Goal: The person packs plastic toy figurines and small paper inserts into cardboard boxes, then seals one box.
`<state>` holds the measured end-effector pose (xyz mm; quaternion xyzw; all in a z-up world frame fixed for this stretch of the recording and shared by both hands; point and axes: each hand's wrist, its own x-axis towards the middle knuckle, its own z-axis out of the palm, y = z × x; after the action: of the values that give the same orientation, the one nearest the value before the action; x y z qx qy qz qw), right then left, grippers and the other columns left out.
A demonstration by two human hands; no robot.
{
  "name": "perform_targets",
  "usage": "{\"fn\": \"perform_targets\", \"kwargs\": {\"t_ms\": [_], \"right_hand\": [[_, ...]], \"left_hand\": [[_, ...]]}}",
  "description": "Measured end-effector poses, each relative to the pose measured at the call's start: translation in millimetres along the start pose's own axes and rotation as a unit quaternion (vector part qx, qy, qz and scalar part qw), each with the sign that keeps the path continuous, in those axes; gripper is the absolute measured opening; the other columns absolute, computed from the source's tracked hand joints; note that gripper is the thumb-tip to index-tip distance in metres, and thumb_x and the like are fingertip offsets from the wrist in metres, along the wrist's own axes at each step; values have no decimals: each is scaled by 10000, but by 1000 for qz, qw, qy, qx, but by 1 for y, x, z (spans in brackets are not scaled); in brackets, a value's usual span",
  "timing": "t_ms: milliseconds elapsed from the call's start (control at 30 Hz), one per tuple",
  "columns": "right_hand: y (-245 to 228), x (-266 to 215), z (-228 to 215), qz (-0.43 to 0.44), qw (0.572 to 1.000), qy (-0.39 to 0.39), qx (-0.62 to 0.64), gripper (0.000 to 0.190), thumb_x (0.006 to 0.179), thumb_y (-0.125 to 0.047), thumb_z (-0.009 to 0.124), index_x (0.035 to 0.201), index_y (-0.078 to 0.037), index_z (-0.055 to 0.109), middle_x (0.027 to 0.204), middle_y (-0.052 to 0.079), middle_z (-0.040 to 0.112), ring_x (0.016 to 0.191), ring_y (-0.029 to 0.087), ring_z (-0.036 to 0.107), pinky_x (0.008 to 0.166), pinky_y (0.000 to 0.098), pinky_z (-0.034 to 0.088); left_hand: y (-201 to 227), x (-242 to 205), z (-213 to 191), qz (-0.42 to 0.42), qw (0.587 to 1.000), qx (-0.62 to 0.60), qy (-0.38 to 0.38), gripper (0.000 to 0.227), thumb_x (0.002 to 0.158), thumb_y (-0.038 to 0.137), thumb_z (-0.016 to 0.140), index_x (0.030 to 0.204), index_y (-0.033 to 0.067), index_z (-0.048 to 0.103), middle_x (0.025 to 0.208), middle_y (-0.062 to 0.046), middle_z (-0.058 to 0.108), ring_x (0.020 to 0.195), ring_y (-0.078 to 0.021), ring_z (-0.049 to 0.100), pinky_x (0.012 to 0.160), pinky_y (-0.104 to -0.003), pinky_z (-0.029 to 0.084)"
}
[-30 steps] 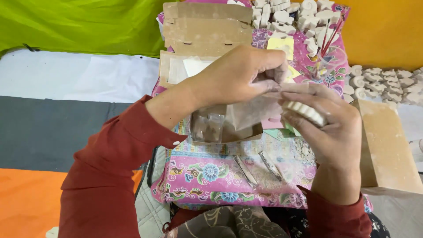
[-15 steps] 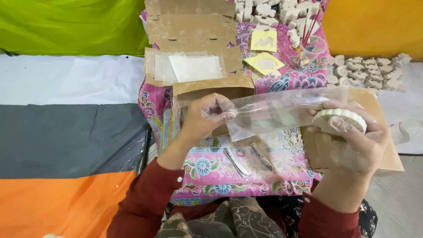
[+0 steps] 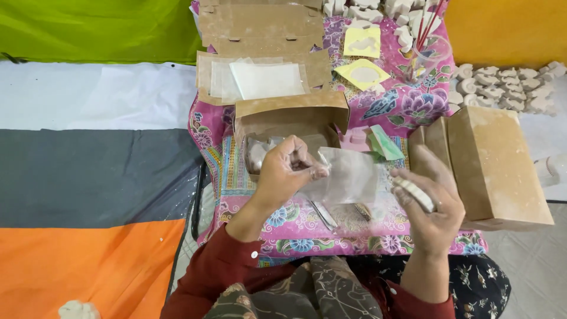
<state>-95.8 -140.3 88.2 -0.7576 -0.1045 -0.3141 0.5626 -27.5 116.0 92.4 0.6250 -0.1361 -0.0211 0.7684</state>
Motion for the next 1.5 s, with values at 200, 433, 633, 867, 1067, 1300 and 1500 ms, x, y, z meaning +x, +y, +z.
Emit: {"fn": "perform_targets", "kwargs": {"t_ms": [200, 433, 633, 867, 1067, 1300, 1500], "right_hand": [[-56, 26, 9, -149, 934, -325, 2, 227, 758, -31, 783, 984, -6, 794, 1278, 257, 696, 925, 385, 791, 736, 463, 646], [-69, 59, 12, -216, 859, -448, -126, 161, 800, -53, 723, 961, -40, 726, 1154, 161, 676, 813, 362, 764, 549, 507, 604], [-59, 55, 14, -264, 819, -468, -202, 145, 782, -66, 694, 926, -73, 698, 933, 43, 628, 710, 325, 706, 496, 440, 554], [-55, 45, 10, -252, 823, -458, -224, 210, 748, -103, 702, 958, -86, 701, 930, 20, 635, 718, 286, 701, 533, 431, 568], [-46, 47, 11, -188, 850, -453, -192, 199, 788, -124, 735, 984, -95, 716, 951, 46, 611, 742, 328, 707, 510, 448, 586], [-37, 64, -4, -48, 942, -328, 47, 271, 793, -26, 800, 1062, -30, 771, 956, 113, 600, 971, 273, 663, 747, 395, 563], [-27, 73, 15, -59, 948, -261, 170, 309, 713, 34, 864, 995, 60, 740, 954, 211, 733, 924, 308, 683, 882, 424, 520]], "left_hand": [[33, 9, -1, -59, 983, 114, -133, 498, 669, 184, 946, 800, 120, 470, 678, -113, 713, 606, -105, 620, 551, -210, 486], [35, 19, 0, -46, 944, 218, -244, 464, 638, 185, 919, 805, 136, 489, 603, -61, 667, 537, -144, 607, 529, -256, 473], [49, 27, -1, -36, 923, 251, -290, 235, 842, 320, 772, 863, 157, 603, 631, -5, 660, 586, -117, 587, 610, -244, 466], [50, 24, 1, 47, 827, 455, -328, 233, 882, 121, 565, 877, 228, 771, 952, -91, 748, 908, -390, 692, 816, -454, 552], [52, 21, 4, 31, 785, 519, -336, 256, 839, 162, 648, 1074, 166, 751, 1089, -96, 737, 1020, -372, 693, 876, -500, 551], [44, 23, 1, 12, 791, 511, -338, 307, 776, 199, 719, 1079, 152, 739, 1042, -107, 741, 986, -389, 705, 864, -535, 552], [43, 31, 15, -17, 809, 470, -353, 282, 736, 265, 754, 980, 132, 708, 808, -101, 719, 838, -370, 728, 771, -489, 561]]}}
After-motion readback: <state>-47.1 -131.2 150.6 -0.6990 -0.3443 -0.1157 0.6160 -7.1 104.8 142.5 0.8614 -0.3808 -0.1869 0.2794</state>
